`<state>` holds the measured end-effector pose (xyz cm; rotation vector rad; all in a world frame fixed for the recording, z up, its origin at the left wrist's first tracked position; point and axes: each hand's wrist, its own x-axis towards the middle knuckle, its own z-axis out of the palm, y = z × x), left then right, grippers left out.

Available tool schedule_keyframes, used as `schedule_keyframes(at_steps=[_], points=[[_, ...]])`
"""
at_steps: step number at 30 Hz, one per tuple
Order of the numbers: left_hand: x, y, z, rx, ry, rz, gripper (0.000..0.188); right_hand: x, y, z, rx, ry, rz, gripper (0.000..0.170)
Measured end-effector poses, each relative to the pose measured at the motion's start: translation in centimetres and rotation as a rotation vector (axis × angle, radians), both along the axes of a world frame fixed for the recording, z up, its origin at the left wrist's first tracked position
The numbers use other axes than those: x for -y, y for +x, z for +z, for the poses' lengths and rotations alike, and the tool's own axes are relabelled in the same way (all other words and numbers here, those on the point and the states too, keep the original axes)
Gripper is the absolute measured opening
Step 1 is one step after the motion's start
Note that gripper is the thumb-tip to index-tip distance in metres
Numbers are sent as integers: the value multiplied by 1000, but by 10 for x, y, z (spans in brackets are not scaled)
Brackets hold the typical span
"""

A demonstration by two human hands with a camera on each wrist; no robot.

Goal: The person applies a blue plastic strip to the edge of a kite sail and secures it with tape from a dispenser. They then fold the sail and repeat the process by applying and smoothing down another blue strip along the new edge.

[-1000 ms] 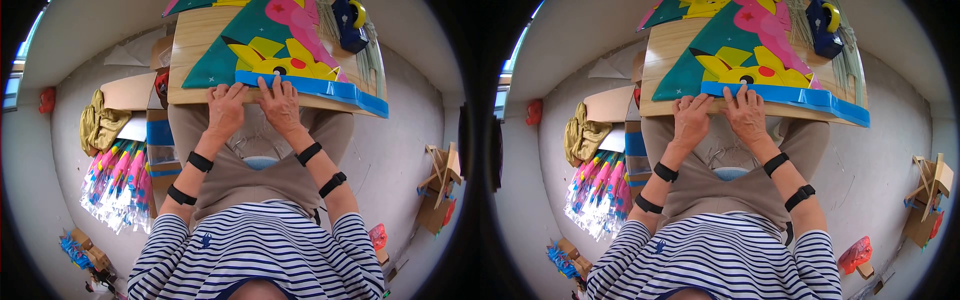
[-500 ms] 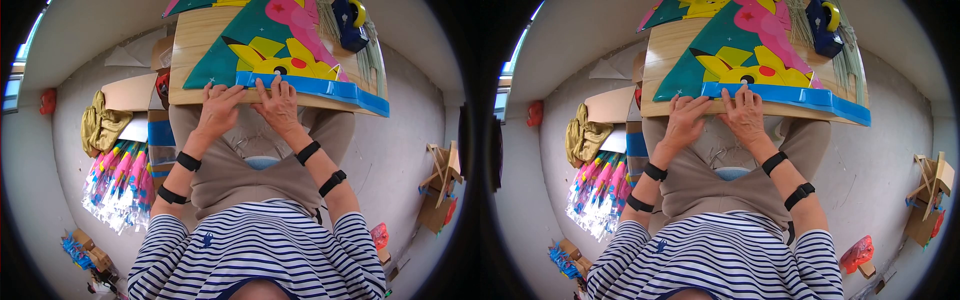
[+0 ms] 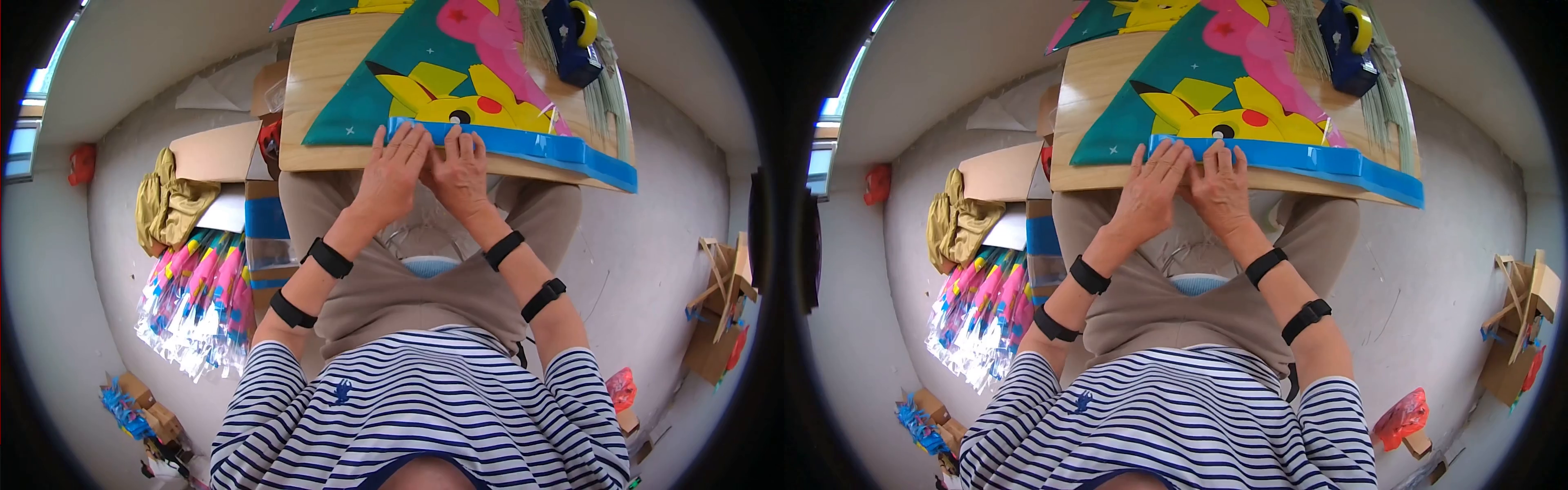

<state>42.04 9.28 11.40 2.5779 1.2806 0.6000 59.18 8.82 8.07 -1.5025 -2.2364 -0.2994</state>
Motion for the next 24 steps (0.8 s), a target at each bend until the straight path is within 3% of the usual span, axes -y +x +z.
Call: schedule_keyframes(at_steps=[12,15,18,24], points=[[0,-27,2,-129,-81,45,84,3,1,2,-50,-75,-3,72],[5,-19,22,-78,-39,34,77,4,0,2,-72,-76,-6,68],[8,3,19,169,-108,-45,68,5,0,1,-83,-68,-6,58],[2,19,5,317,-169,-76,52,1,5,-7,-3,-38,-15,48]])
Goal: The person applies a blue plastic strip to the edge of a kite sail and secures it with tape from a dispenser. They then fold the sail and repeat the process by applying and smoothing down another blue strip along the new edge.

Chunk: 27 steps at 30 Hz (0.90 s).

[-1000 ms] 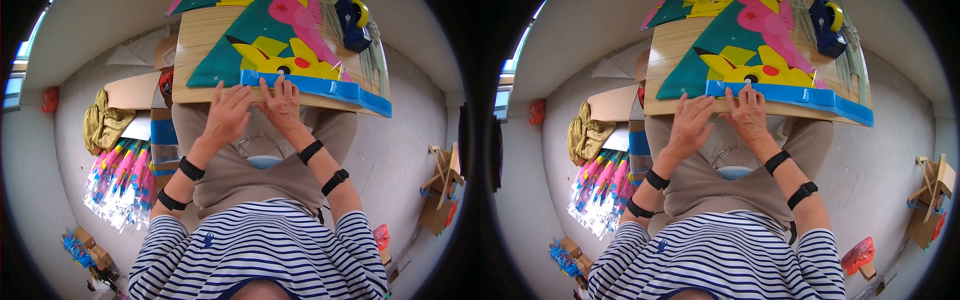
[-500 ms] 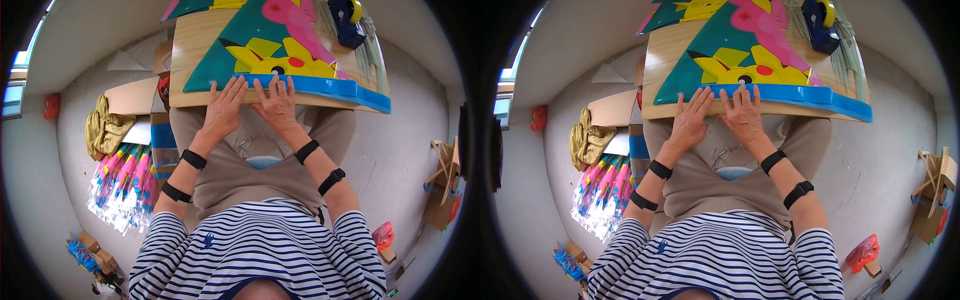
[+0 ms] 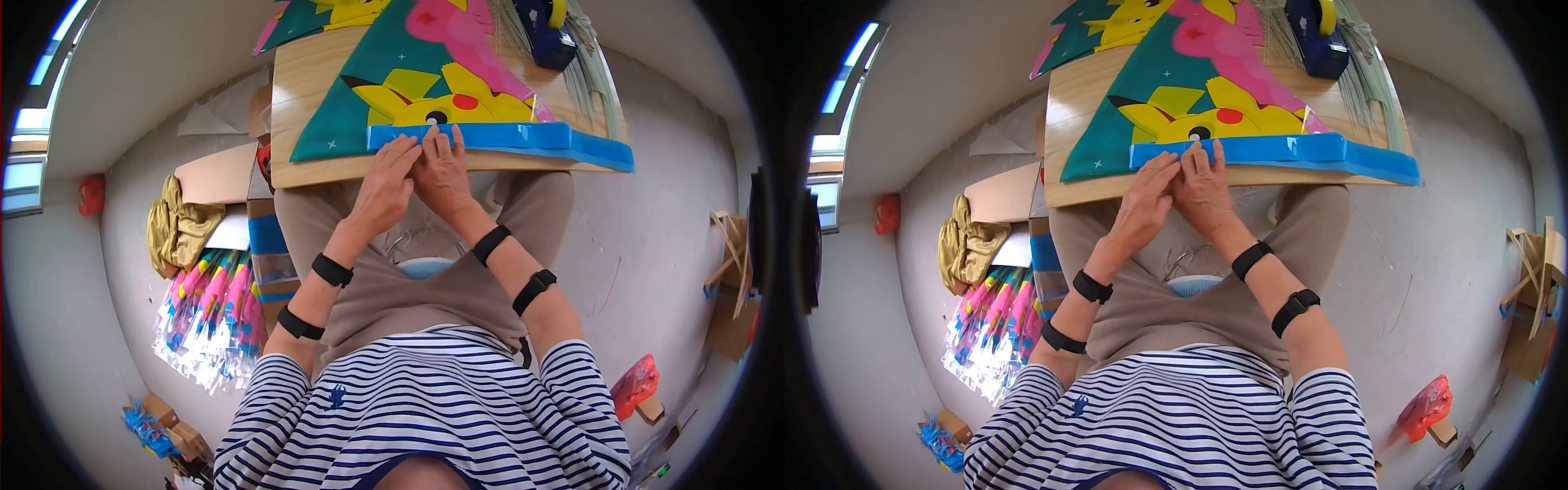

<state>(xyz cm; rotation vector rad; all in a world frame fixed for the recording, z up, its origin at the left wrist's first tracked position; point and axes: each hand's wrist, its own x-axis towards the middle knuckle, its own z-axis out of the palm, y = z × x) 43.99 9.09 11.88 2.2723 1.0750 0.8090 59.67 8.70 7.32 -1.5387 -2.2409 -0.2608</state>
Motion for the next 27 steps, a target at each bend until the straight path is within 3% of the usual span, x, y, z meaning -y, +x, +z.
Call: schedule_keyframes(at_steps=[3,12,18,21,23,25,27], points=[[-10,0,4,187,-118,-16,46,1,-4,-2,-59,21,1,50],[-31,19,5,52,-59,25,31,2,-5,-2,-47,69,-20,53],[-31,19,2,35,-52,45,31,14,17,26,-289,-144,85,40],[-30,20,-8,-5,46,43,26,21,59,63,-395,-66,30,29],[-26,23,-7,-41,94,47,25,21,111,61,-397,64,-152,25],[-22,25,-2,-44,70,63,27,27,181,46,-357,141,-466,22],[-22,27,0,-45,61,69,28,42,253,36,-803,101,-816,23]])
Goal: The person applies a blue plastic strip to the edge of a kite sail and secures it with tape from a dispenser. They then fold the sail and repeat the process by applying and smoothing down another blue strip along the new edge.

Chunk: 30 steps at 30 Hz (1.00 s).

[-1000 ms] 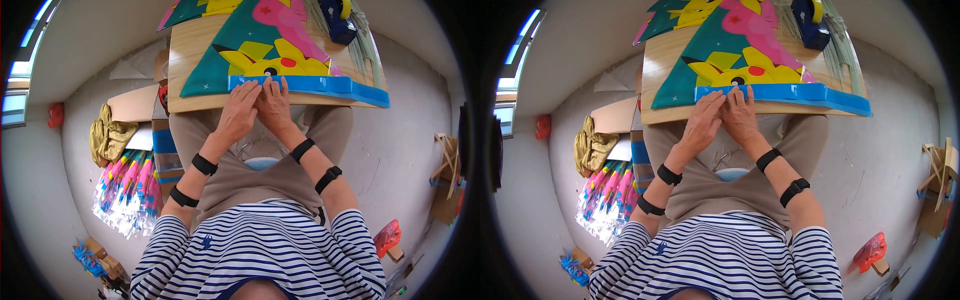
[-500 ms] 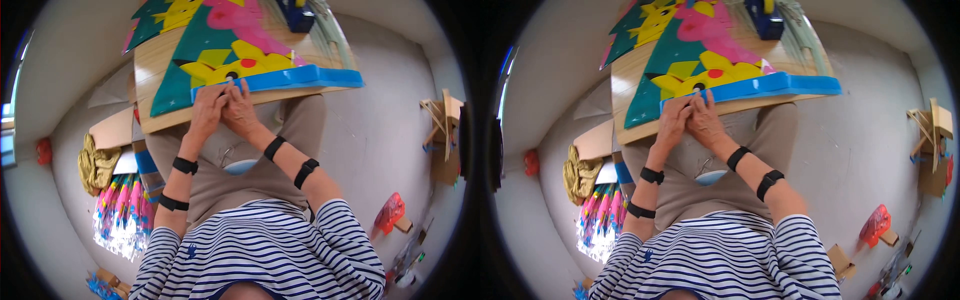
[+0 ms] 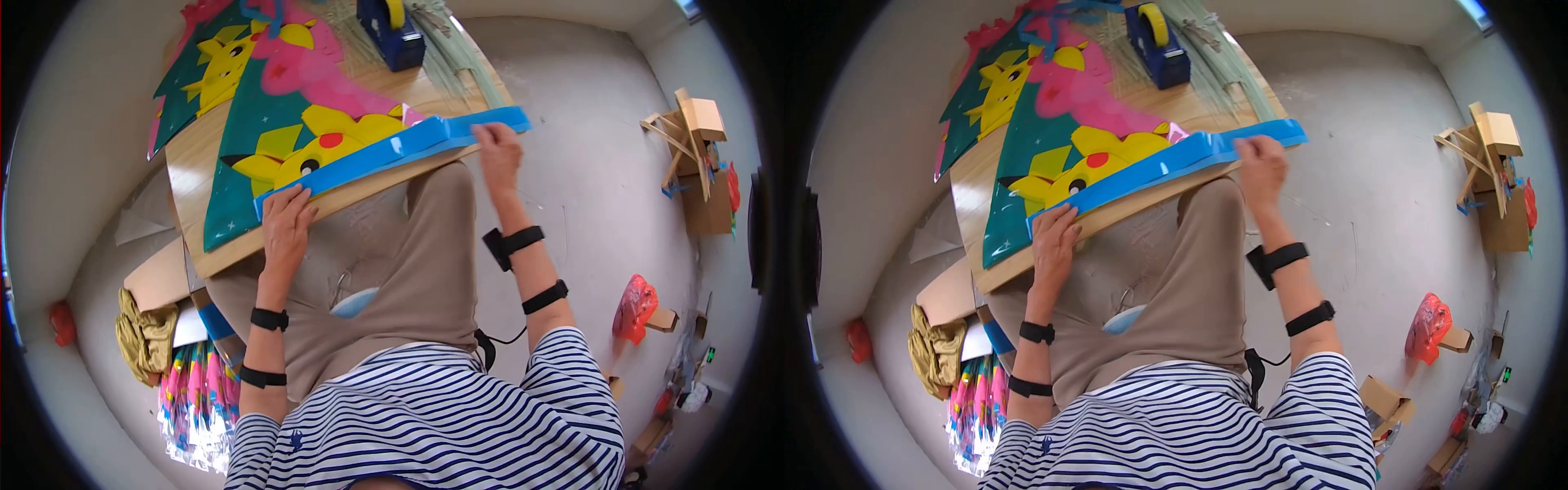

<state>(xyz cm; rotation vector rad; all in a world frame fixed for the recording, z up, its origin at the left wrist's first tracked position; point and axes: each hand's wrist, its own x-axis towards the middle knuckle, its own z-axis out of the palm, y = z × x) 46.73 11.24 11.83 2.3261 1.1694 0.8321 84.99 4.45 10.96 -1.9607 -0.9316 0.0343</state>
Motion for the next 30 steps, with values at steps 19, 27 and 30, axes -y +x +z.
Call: schedule_keyframes(at_steps=[19,27,30], points=[[0,5,9,-105,-42,-13,34,-9,203,-37,-1347,-141,-299,48],[1,5,8,-123,-46,-6,36,-19,203,-15,-1040,-38,-153,22],[2,5,8,-127,-47,-1,37,-12,212,-6,-932,-70,-98,17]])
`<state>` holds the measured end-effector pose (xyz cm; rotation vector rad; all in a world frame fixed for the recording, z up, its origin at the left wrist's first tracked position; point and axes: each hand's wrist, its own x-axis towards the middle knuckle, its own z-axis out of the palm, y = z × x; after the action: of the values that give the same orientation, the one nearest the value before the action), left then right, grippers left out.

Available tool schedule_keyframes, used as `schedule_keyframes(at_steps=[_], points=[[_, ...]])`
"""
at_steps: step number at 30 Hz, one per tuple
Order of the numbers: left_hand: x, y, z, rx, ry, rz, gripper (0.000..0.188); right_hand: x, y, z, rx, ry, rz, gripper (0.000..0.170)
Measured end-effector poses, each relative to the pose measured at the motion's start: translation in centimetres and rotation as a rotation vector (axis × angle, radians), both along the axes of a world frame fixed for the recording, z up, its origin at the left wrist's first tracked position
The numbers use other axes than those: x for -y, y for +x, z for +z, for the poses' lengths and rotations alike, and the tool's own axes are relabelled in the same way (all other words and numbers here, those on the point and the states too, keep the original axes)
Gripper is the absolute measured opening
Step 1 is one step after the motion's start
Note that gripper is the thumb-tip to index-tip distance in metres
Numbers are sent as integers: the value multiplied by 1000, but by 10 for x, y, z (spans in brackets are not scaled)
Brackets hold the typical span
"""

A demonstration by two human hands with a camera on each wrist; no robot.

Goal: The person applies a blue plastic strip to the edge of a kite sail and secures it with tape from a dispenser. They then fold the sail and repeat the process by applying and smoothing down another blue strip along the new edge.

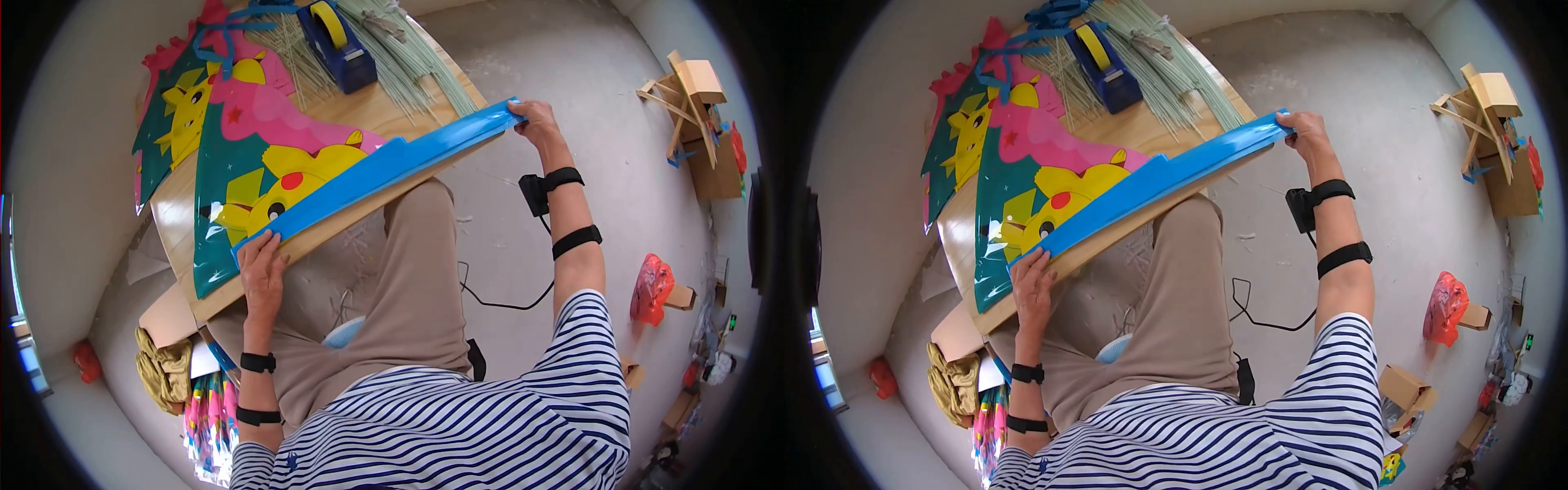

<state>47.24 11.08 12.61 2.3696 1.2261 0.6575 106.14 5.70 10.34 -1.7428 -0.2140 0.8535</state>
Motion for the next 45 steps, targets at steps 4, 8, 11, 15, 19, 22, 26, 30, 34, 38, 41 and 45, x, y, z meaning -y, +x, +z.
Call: schedule_keyframes(at_steps=[4,8,11,15,19,22,26,30,34,38,41,45], points=[[-1,-1,-2,-7,17,-10,37,2,3,2,66,6,78,9],[-1,-1,-2,-7,21,-15,38,3,2,-23,57,-50,5,18],[-1,-1,-1,-12,21,-12,39,9,-4,-32,-33,25,-80,20],[0,0,-2,-21,19,-15,40,20,-6,-24,-166,34,-96,18],[0,0,-1,-18,26,-17,40,11,3,-27,-115,-12,-65,17],[0,-1,-1,-17,29,-20,41,1,1,-24,-12,-40,-33,16],[0,1,-1,-21,34,-17,40,-5,0,-17,220,-69,-17,13],[0,0,-2,-14,27,-15,40,-5,6,-10,287,69,42,12],[1,1,-1,-16,27,-13,41,-3,7,-2,313,60,29,12],[0,0,-2,-12,32,-15,41,8,19,-9,327,-41,144,8],[0,1,-2,-13,39,-22,41,18,15,-15,218,-69,140,11],[0,-1,-1,-8,20,-19,41,17,0,-21,113,-45,32,17]])
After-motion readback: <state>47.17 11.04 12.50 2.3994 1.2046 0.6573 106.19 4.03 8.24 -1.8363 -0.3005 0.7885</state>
